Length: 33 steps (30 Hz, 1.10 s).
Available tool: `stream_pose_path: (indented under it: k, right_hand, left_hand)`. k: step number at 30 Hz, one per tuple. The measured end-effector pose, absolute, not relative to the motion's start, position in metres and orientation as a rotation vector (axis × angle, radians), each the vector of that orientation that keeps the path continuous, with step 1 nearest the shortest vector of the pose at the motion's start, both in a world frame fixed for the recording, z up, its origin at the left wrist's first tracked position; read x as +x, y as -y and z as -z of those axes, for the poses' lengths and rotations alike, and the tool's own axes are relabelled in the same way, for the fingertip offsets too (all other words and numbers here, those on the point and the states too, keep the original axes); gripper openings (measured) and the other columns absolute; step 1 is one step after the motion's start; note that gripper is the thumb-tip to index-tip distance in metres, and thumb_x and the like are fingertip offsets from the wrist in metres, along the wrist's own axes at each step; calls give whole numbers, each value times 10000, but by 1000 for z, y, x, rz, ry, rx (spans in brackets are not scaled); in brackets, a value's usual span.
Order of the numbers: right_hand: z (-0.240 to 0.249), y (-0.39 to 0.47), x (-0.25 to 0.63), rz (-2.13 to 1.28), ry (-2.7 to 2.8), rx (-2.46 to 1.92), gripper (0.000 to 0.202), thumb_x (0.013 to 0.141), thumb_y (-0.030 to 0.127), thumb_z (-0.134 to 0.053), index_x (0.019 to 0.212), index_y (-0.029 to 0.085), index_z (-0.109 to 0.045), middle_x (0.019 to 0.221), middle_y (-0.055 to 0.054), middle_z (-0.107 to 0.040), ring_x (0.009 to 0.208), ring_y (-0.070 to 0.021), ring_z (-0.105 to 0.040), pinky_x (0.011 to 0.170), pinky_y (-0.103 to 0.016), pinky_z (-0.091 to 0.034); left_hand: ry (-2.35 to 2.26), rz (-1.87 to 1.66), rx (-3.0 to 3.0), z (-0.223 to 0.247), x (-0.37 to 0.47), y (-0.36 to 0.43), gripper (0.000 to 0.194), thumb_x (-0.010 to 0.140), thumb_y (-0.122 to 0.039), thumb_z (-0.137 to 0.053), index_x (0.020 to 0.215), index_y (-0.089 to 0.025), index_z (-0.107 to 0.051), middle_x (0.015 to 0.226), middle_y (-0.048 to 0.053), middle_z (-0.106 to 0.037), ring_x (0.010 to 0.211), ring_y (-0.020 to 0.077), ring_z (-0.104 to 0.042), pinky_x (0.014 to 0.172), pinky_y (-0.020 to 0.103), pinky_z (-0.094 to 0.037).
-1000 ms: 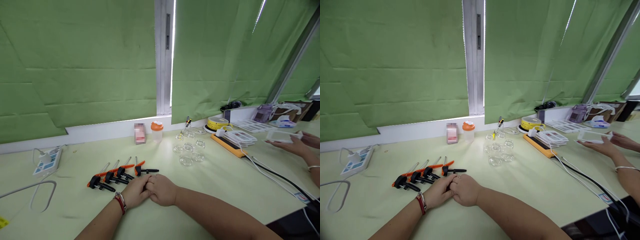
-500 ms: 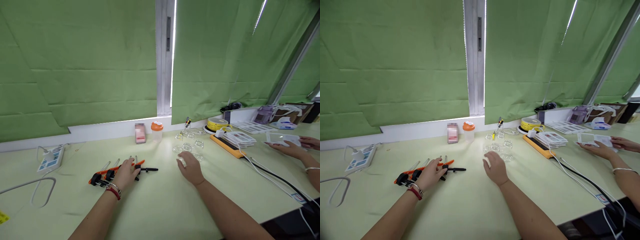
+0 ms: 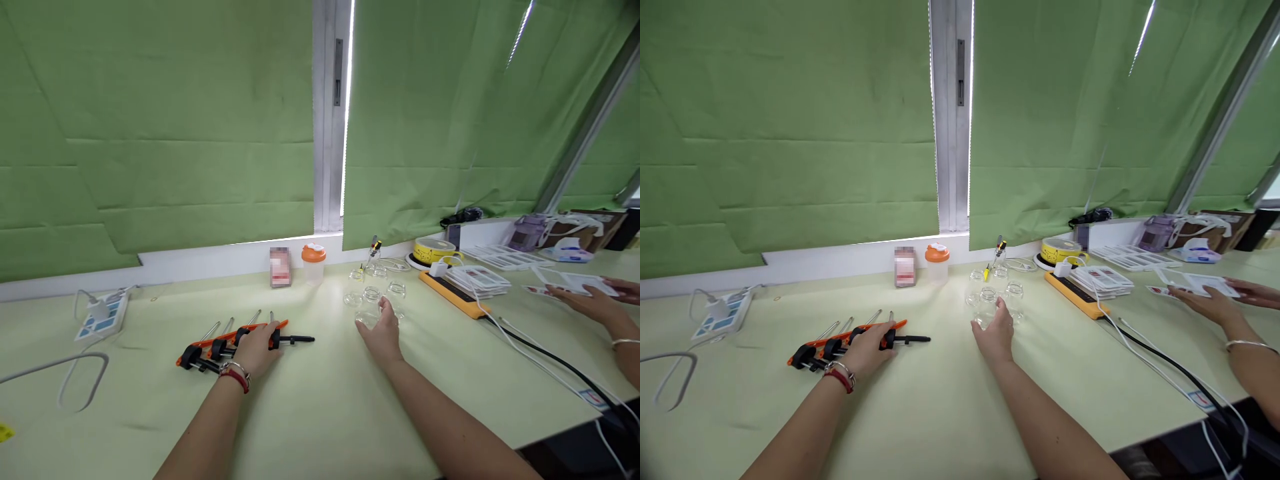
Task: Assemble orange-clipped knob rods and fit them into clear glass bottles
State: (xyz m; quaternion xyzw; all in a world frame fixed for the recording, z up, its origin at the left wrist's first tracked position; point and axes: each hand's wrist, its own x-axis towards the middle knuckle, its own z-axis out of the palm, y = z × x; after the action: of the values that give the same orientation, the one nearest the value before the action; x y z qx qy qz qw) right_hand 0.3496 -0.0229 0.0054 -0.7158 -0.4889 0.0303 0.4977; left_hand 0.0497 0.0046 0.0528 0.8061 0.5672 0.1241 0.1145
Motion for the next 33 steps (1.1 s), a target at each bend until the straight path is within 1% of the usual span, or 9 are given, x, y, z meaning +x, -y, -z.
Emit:
stream_pose_path:
  k: [4,6,10,13,15,19,23,27,33]
  right_hand:
    - [-3,19,351,-181,1180,-1854,840,674,367,-590,1379,146,-189,1342,-150,-432,1259,-354,-350,1019,-465,-316]
    - [-3,16,353,-206,1189,-1915,842,665,380,-601,1372,120,-225,1353,-175,-421,1264,-366,-351,1018,-463,-319]
    - [-4,14,353,-195,1251,-1989,808,653,432,-618,1341,129,-322,1372,-188,-410,1259,-367,-377,1006,-467,-333]
    - [-7,15,351,-201,1261,-2031,860,639,489,-628,1355,128,-318,1329,-177,-467,1227,-364,-417,979,-462,-359]
    - [-8,15,351,-215,1274,-2047,879,631,515,-631,1360,132,-322,1285,-165,-512,1212,-369,-427,973,-466,-358]
    - [-9,11,351,-219,1303,-2030,791,632,519,-628,1299,149,-418,1223,-153,-553,1192,-370,-438,971,-489,-343]
    - [-9,8,351,-235,1301,-1933,740,611,498,-646,1240,156,-460,1174,-142,-555,1148,-337,-478,971,-463,-363]
    - [-11,13,348,-295,1365,-1726,706,612,455,-650,1236,202,-437,1214,-108,-490,1127,-284,-504,947,-406,-420]
    - [-16,23,347,-237,1602,-1526,630,607,210,-603,1215,243,-444,1293,-66,-416,1206,-231,-440,1007,-370,-399]
  left_hand:
    - [-1663,-419,2401,-49,50,2,431,778,-310,-558,1201,-230,-530,1079,89,-653,1034,286,-567,873,399,-364]
    - [-1656,-425,2412,-49,50,5,394,782,-315,-559,1168,-242,-545,1047,75,-664,1004,274,-578,860,388,-367]
    - [-1645,-443,2431,-49,48,4,406,785,-356,-567,1176,-246,-537,1080,79,-658,1033,275,-568,878,388,-358]
    - [-1626,-459,2451,-46,47,2,429,783,-376,-575,1188,-241,-533,1121,85,-643,1061,278,-552,904,389,-342]
    - [-1608,-466,2460,-45,46,1,417,779,-375,-583,1170,-237,-544,1095,81,-650,1042,276,-556,898,385,-341]
    - [-1575,-505,2448,-45,47,2,377,780,-351,-586,1138,-239,-554,1020,62,-660,995,264,-568,884,386,-341]
    - [-1593,-627,2423,-45,48,2,348,801,-303,-551,1144,-238,-542,1008,58,-645,952,256,-571,882,410,-345]
    - [-1560,-890,2297,-44,49,-2,385,823,-279,-498,1204,-225,-495,1106,73,-577,1042,253,-527,922,410,-371]
    - [-1446,-1185,2100,-46,49,-3,392,824,-257,-487,1215,-243,-461,1130,55,-504,1052,206,-510,936,348,-419]
